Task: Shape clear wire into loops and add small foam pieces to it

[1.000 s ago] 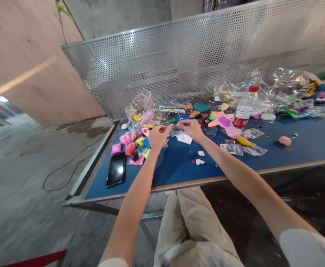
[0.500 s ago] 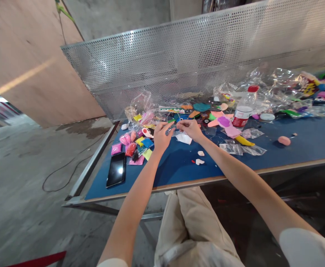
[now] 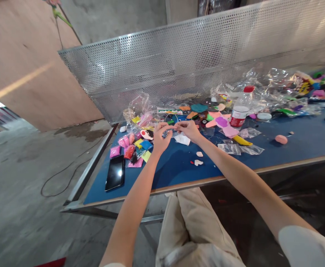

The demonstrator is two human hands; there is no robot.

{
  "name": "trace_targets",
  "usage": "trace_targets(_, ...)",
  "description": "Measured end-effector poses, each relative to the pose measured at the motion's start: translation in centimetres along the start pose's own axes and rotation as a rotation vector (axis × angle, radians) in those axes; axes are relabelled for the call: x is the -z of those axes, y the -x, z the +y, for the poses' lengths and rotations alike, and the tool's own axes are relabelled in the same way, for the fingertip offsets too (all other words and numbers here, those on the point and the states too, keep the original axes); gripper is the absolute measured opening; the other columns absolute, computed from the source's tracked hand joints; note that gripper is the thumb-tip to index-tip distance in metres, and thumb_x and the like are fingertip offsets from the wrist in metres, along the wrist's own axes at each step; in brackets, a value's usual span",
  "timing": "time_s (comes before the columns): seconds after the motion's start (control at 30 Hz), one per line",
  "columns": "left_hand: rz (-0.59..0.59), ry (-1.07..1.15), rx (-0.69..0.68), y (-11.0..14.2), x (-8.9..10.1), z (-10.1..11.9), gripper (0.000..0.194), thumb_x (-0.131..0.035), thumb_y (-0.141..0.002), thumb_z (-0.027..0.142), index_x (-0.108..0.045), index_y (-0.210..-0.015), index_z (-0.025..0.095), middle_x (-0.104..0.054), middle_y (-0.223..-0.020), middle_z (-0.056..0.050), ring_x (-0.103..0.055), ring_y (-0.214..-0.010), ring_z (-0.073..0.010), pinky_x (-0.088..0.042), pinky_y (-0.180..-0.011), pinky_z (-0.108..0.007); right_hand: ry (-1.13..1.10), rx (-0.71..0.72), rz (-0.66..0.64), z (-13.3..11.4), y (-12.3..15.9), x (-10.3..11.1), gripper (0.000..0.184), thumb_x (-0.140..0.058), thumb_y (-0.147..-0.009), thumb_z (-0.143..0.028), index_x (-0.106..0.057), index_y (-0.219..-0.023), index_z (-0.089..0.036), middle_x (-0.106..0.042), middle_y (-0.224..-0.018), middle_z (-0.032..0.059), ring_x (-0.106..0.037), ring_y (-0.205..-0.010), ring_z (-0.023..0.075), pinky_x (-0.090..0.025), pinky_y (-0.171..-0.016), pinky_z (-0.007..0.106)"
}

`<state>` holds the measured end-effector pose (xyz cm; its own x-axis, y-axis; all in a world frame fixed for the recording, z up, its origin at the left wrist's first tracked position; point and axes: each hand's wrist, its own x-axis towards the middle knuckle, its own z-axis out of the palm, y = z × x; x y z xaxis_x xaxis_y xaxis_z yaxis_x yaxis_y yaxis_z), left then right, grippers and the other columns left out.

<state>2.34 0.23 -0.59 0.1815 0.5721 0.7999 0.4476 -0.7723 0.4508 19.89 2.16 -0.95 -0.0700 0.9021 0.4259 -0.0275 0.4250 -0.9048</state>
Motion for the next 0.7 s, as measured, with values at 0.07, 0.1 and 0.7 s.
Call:
trace_targets(0.07, 0.134, 0.085, 0.121, -0.2, 0.4, -0.2, 0.017, -0.059, -0.096, 0.028, -0.074, -0.089, 0.023, -0.067, -0.096, -0.004, -0.061, -0.093, -0.02, -0.05, -0.086, -0.034, 0.035, 0.022, 0.016, -0.1, 0.0, 0.3, 0.046, -0.079, -0.066, -0.062, -0.073, -0.073, -0.017, -0.069, -0.067, 0.0043, -0.061, -0.062, 0.0162, -0.051, -0.057, 0.029)
trace_targets(0.1, 0.191, 0.125, 0.221, -0.4, 0.6, -0.5, 0.019, -0.057, -0.097, 0.03, -0.073, -0.088, 0.023, -0.068, -0.094, -0.004, -0.062, -0.09, -0.0194, -0.05, -0.083, -0.033, 0.047, 0.029, 0.023, -0.1, 0.0, 0.4, 0.044, -0.078, -0.068, -0.061, -0.074, -0.075, -0.017, -0.07, -0.069, 0.0046, -0.063, -0.063, 0.0168, -0.052, -0.057, 0.029)
trace_targets(0.7, -0.292, 0.461, 0.619, -0.8, 1.2, -0.2, 0.037, -0.086, -0.074, 0.048, -0.074, -0.092, 0.017, -0.074, -0.081, -0.005, -0.071, -0.074, -0.0178, -0.05, -0.055, -0.022, -0.016, 0.028, -0.046, -1.2, 0.9, -0.3, 0.039, -0.083, -0.065, -0.056, -0.07, -0.068, -0.019, -0.071, -0.066, 0.0032, -0.065, -0.059, 0.0161, -0.058, -0.065, 0.032)
